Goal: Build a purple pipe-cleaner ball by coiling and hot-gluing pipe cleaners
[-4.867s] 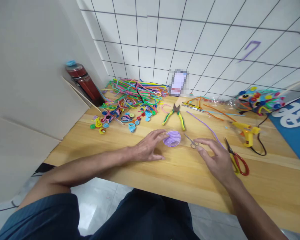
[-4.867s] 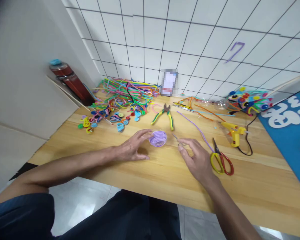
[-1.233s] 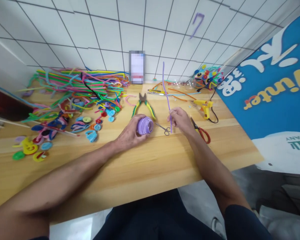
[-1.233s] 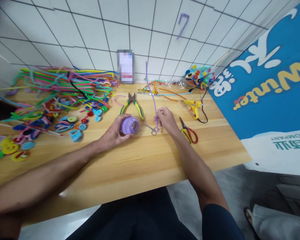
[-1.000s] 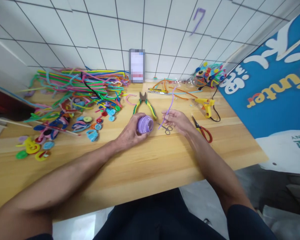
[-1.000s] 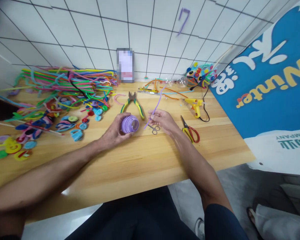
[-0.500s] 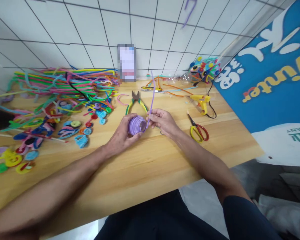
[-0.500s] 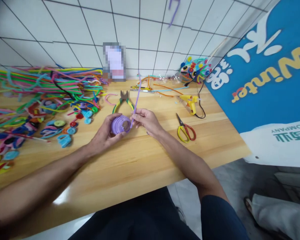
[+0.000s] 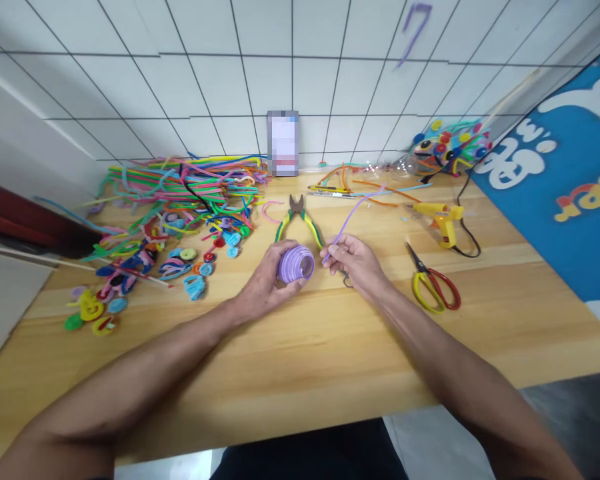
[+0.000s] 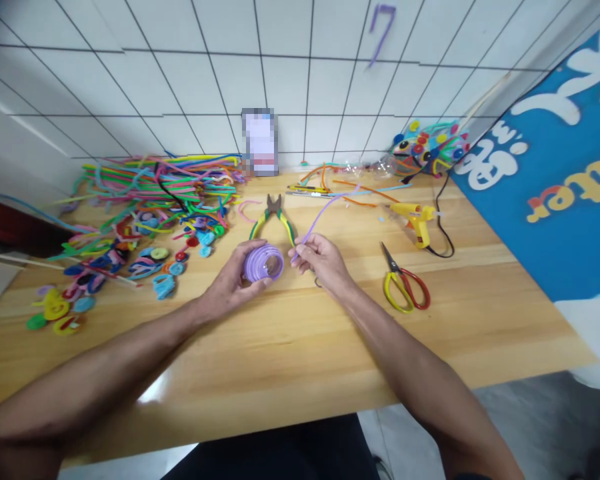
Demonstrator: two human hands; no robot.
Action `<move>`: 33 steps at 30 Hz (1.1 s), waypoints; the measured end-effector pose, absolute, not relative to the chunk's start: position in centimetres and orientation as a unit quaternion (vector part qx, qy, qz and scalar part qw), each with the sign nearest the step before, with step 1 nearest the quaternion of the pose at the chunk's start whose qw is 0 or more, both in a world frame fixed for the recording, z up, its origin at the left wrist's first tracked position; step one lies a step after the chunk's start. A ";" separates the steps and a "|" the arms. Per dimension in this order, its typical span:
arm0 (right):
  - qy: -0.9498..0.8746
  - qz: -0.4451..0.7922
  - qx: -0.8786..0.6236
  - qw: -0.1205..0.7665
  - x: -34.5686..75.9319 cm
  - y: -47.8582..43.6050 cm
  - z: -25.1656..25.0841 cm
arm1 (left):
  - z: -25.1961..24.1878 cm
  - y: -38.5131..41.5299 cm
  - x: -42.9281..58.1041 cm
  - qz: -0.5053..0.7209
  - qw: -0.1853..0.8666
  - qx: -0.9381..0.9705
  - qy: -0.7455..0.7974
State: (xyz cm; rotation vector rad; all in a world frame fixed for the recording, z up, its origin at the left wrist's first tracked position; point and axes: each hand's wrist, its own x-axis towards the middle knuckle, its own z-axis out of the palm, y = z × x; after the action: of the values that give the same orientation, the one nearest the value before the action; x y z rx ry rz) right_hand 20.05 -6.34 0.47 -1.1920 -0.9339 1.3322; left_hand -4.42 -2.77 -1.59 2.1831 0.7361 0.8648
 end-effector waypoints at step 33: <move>-0.446 0.480 -0.540 0.528 20.2 -6.8 -0.3 | -0.5 -3.4 -4.4 0.336 0.371 0.814 0.293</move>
State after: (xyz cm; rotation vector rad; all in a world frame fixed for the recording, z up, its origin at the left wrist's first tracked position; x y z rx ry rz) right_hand 20.17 -6.83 -0.33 -1.2903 -1.0666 1.1469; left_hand -4.42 -3.39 -0.47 2.0882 0.7518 0.8627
